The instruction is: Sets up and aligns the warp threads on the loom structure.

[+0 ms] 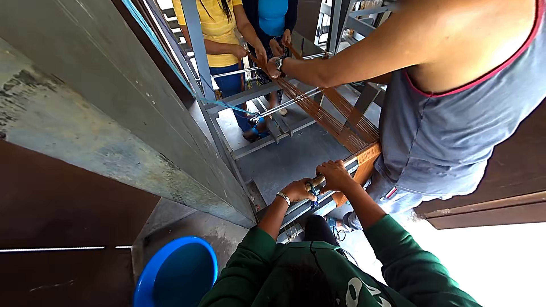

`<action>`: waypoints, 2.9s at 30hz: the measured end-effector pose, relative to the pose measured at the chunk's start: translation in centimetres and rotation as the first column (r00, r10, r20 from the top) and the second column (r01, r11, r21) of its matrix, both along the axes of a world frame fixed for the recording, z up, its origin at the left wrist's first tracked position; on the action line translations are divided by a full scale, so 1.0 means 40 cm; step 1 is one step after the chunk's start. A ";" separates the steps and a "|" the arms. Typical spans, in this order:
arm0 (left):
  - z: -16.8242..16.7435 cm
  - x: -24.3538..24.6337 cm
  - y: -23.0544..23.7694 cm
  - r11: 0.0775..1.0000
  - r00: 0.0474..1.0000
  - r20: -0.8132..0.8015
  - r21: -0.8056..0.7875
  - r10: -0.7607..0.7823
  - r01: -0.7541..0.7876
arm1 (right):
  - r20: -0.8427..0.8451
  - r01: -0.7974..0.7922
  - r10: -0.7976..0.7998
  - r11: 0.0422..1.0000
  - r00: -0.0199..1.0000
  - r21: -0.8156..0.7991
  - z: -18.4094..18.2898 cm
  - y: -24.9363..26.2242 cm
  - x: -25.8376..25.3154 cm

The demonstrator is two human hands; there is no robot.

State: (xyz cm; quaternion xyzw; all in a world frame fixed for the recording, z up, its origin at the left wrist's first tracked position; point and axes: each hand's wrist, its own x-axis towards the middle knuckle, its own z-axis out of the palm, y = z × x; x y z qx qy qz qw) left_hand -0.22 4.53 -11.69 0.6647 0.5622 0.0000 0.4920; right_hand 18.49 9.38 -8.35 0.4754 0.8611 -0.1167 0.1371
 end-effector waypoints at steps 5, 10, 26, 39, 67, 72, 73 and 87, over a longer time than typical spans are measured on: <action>-0.004 0.001 -0.001 1.000 1.000 0.000 0.001 0.010 -0.010 | 0.000 0.002 -0.002 1.000 1.000 -0.003 0.000 0.000 0.000; -0.002 0.000 -0.002 1.000 1.000 0.008 -0.004 0.010 -0.010 | 0.001 0.005 -0.005 1.000 1.000 -0.004 0.000 0.000 -0.001; -0.002 0.000 0.001 1.000 1.000 -0.002 -0.001 0.004 -0.004 | 0.006 0.013 -0.013 1.000 1.000 -0.012 0.005 0.000 -0.004; -0.002 0.000 0.001 1.000 1.000 -0.004 -0.001 0.002 -0.002 | 0.013 0.018 -0.018 1.000 1.000 -0.014 0.008 -0.002 -0.005; 0.003 0.000 0.000 1.000 1.000 -0.004 -0.001 0.004 -0.004 | 0.010 0.021 -0.021 1.000 1.000 -0.013 0.006 -0.001 -0.006; 0.002 0.001 -0.001 1.000 1.000 -0.003 0.002 0.006 -0.006 | 0.005 0.017 -0.017 1.000 1.000 -0.008 0.004 0.000 -0.004; 0.003 0.001 -0.001 1.000 1.000 0.000 0.002 0.009 -0.009 | -0.004 0.015 -0.015 1.000 1.000 -0.007 0.005 0.000 -0.004; 0.004 0.000 -0.003 1.000 1.000 -0.001 -0.003 0.010 -0.010 | 0.009 0.016 -0.016 1.000 1.000 -0.010 0.005 -0.001 -0.006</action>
